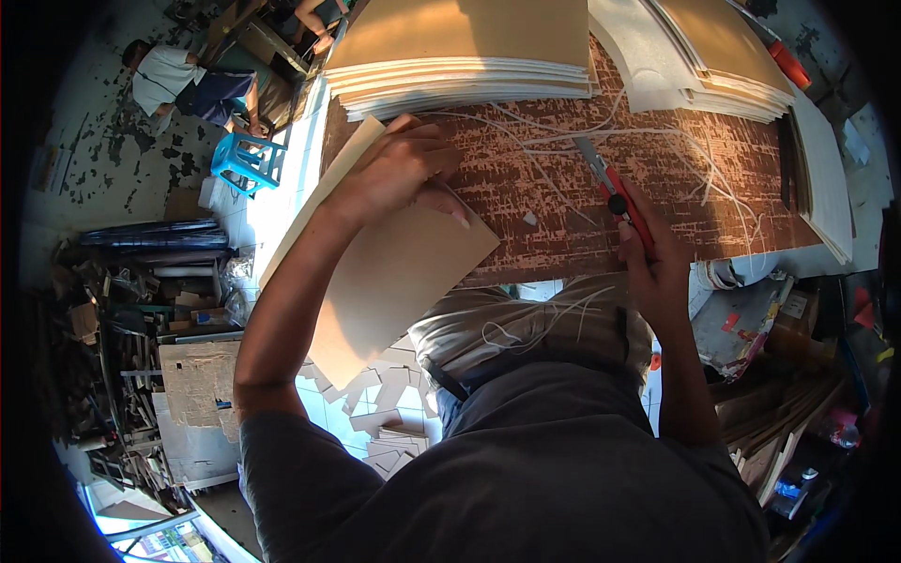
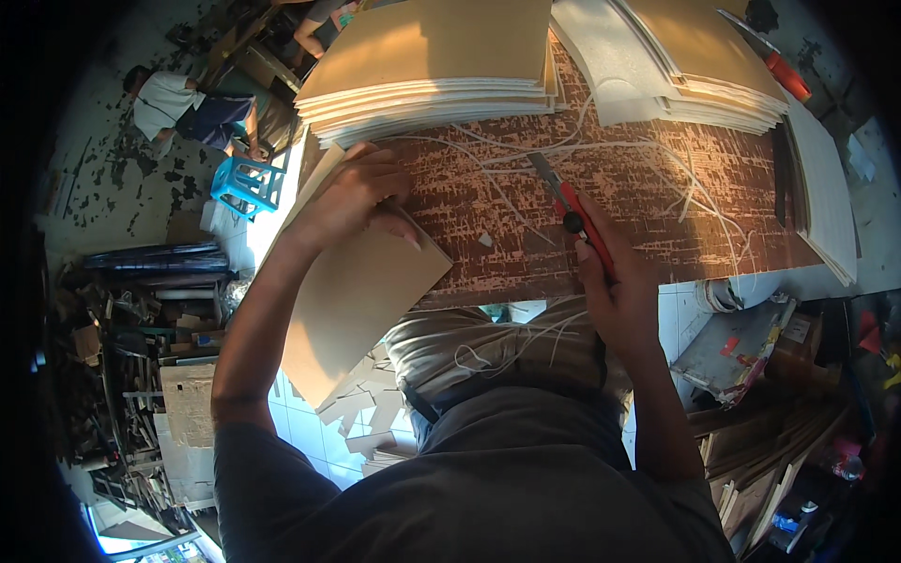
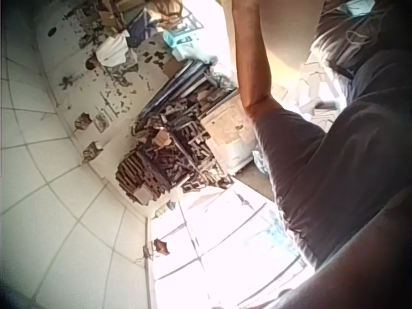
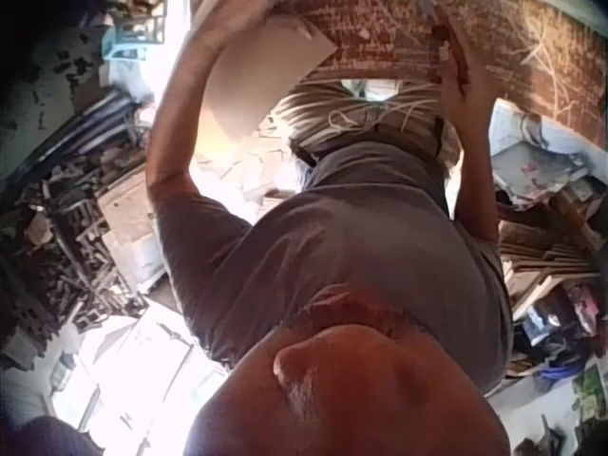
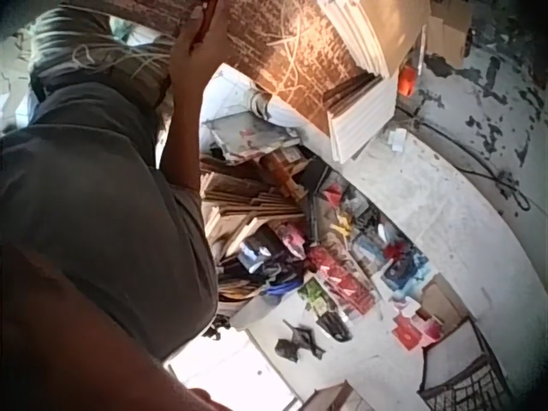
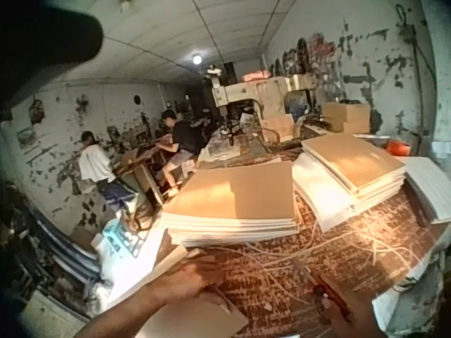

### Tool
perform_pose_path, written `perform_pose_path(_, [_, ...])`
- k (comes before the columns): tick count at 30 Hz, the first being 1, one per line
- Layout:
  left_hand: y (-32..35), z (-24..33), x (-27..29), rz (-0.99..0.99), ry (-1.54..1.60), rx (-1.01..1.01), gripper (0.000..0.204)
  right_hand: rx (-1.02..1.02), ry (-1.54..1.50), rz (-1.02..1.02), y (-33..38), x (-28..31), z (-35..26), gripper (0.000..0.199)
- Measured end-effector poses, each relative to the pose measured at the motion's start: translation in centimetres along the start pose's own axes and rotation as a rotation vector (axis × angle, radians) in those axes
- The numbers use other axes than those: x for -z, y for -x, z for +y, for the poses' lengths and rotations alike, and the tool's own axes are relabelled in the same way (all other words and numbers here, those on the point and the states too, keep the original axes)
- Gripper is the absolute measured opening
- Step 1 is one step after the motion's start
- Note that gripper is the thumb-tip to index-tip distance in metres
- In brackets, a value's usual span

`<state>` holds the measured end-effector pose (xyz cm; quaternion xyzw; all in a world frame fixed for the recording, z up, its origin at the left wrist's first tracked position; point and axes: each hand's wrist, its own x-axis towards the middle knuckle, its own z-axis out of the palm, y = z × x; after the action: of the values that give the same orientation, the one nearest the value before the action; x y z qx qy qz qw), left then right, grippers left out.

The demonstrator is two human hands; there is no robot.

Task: The person trims the edges of cardboard sheets using a utility knife, turning each sheet to cut along the sides, and moves the sheets and foam padding across the table.

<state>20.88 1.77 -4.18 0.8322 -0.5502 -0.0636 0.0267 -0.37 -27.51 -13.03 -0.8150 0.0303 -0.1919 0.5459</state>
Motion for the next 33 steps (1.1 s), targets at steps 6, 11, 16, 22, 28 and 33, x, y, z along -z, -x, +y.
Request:
perform_pose_path(6, [3.2,2.5,-5.1,0.458,-0.026,0.353,0.081,0.019,0.057,0.001,-0.3,-0.1,-0.6,0.048])
perform_pose_path(11, [6.0,0.8,-7.4,0.378,0.099,0.61,0.1,-0.005,0.126,-0.011,-0.2,-0.1,-0.7,0.046])
perform_pose_path(16, [5.8,1.0,-7.6,0.265,0.009,0.637,0.096,-0.025,0.121,-0.012,-0.3,-0.1,-0.4,0.045])
perform_pose_path(22, [5.9,1.3,-8.0,0.277,-0.044,0.63,0.086,-0.021,0.129,-0.015,-0.2,-0.2,-0.7,0.044])
perform_pose_path(28, [5.7,1.2,-8.0,0.287,-0.053,0.617,0.084,0.035,0.167,0.016,-0.2,-0.2,-0.4,0.044])
perform_pose_path(33, [5.6,1.4,-8.1,0.292,-0.051,0.627,0.083,0.063,0.173,0.012,-0.1,-0.2,-0.2,0.045])
